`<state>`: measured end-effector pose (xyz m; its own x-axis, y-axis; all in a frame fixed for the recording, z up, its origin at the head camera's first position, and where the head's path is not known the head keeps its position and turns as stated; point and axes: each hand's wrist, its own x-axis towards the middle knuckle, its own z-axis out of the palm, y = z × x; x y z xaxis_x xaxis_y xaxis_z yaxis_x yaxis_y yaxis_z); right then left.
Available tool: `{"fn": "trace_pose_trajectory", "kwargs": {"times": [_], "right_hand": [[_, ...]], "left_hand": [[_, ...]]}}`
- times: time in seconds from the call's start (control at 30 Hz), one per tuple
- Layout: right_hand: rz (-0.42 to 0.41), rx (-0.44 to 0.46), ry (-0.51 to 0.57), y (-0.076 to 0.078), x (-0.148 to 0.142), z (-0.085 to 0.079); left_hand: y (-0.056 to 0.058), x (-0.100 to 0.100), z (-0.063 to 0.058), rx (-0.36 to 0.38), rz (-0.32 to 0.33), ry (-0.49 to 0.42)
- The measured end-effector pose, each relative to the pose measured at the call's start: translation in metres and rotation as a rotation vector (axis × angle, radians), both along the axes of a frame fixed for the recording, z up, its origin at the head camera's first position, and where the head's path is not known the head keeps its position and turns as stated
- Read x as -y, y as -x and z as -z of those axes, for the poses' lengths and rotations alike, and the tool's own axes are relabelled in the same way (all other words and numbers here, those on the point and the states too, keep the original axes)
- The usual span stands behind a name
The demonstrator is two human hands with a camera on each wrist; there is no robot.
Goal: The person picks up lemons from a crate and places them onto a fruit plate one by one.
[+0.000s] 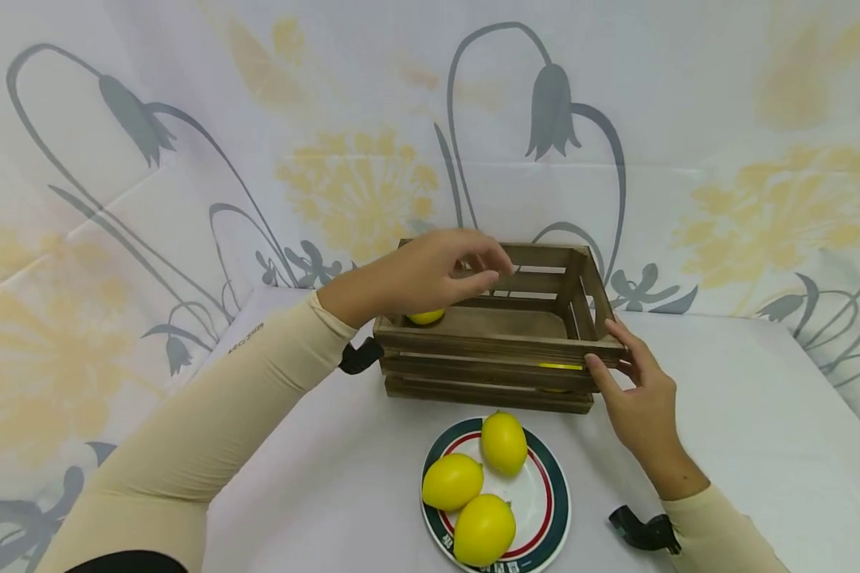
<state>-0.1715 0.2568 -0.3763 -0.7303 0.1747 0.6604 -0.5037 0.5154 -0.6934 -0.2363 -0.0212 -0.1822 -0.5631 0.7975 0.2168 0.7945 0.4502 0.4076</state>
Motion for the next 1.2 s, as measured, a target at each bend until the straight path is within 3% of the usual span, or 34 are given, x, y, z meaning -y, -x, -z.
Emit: {"fn": "trace_pose_trajectory", "kwargs": {"times": [0.13, 0.27, 0.5, 0.73, 0.87, 1.2], "right_hand": [[0.006, 0.000, -0.002, 0.001, -0.001, 0.001], [0.017, 0.018, -0.016, 0.000, -0.001, 0.003], [0.013, 0.017, -0.026, 0.000, -0.001, 0.004], [0.014, -0.003, -0.030, 0.000, -0.002, 0.003], [0.011, -0.006, -0.029, 0.000, 0.001, 0.002], [0.000, 0.009, -0.042, -0.001, 0.006, 0.000]], "left_hand": [[0.015, -0.012, -0.004, 0.080, 0.011, -0.046], [0.031, -0.019, -0.002, 0.151, -0.018, -0.087], [0.062, -0.031, 0.004, 0.381, -0.060, -0.191], [0.087, -0.040, 0.005, 0.547, -0.117, -0.228], [0.099, -0.038, 0.010, 0.675, -0.162, -0.200], [0.119, -0.018, 0.024, 0.844, -0.275, 0.105]]}}
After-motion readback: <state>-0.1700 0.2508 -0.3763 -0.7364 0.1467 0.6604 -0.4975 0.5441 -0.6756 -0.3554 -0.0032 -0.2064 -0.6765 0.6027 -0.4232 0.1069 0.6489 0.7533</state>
